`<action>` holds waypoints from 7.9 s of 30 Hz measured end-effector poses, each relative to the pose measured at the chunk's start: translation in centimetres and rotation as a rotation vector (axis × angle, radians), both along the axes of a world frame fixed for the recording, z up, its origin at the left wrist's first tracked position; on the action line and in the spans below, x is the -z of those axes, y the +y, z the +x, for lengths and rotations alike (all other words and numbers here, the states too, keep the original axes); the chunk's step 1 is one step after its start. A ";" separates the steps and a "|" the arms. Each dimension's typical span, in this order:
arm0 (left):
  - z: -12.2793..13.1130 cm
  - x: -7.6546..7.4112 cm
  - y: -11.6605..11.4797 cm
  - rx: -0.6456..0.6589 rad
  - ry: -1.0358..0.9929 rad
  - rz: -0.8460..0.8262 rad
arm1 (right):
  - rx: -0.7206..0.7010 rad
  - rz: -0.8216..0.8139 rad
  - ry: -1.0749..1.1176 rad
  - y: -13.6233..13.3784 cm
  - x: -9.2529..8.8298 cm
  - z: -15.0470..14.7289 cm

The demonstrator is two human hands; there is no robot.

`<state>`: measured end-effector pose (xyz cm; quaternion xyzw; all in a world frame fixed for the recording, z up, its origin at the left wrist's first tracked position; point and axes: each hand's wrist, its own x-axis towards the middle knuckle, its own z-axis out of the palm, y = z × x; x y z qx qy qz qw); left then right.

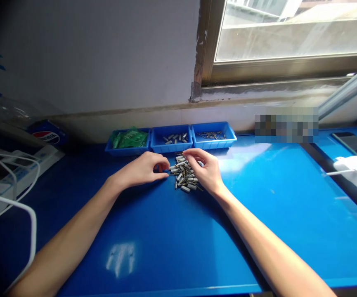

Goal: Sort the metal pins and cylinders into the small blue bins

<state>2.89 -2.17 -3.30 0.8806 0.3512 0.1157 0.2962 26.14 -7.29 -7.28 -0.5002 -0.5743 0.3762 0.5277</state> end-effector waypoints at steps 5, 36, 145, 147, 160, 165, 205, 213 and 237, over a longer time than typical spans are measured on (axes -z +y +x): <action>0.4 0.0 -0.3 0.016 0.042 0.006 | 0.009 -0.003 0.002 -0.1 -0.3 0.4; 1.0 -1.1 -0.8 -0.059 -0.216 -0.012 | -0.073 -0.021 -0.028 -0.3 -0.5 0.4; 3.3 0.8 -1.6 -0.363 -0.715 -0.394 | -0.174 -0.100 0.078 -0.7 -1.6 0.2; 3.4 0.7 -1.7 -0.346 -0.714 -0.448 | -0.193 -0.107 0.092 -0.7 -1.6 0.2; 2.1 1.5 -1.0 -0.158 -0.244 0.063 | -0.082 -0.095 0.096 0.0 -0.7 0.4; 1.7 2.1 -0.8 -0.006 -0.093 0.146 | -0.213 0.018 0.156 0.2 -0.6 0.6; 2.0 0.3 -1.0 -0.194 -0.318 0.165 | -0.106 -0.178 0.094 -0.1 -1.2 0.5; -0.4 -0.1 0.1 -0.336 0.180 0.293 | 0.108 0.015 0.114 0.5 -1.1 1.1; 2.4 0.2 -1.2 -0.241 -0.251 0.108 | 0.000 -0.081 0.118 -0.1 -1.1 0.5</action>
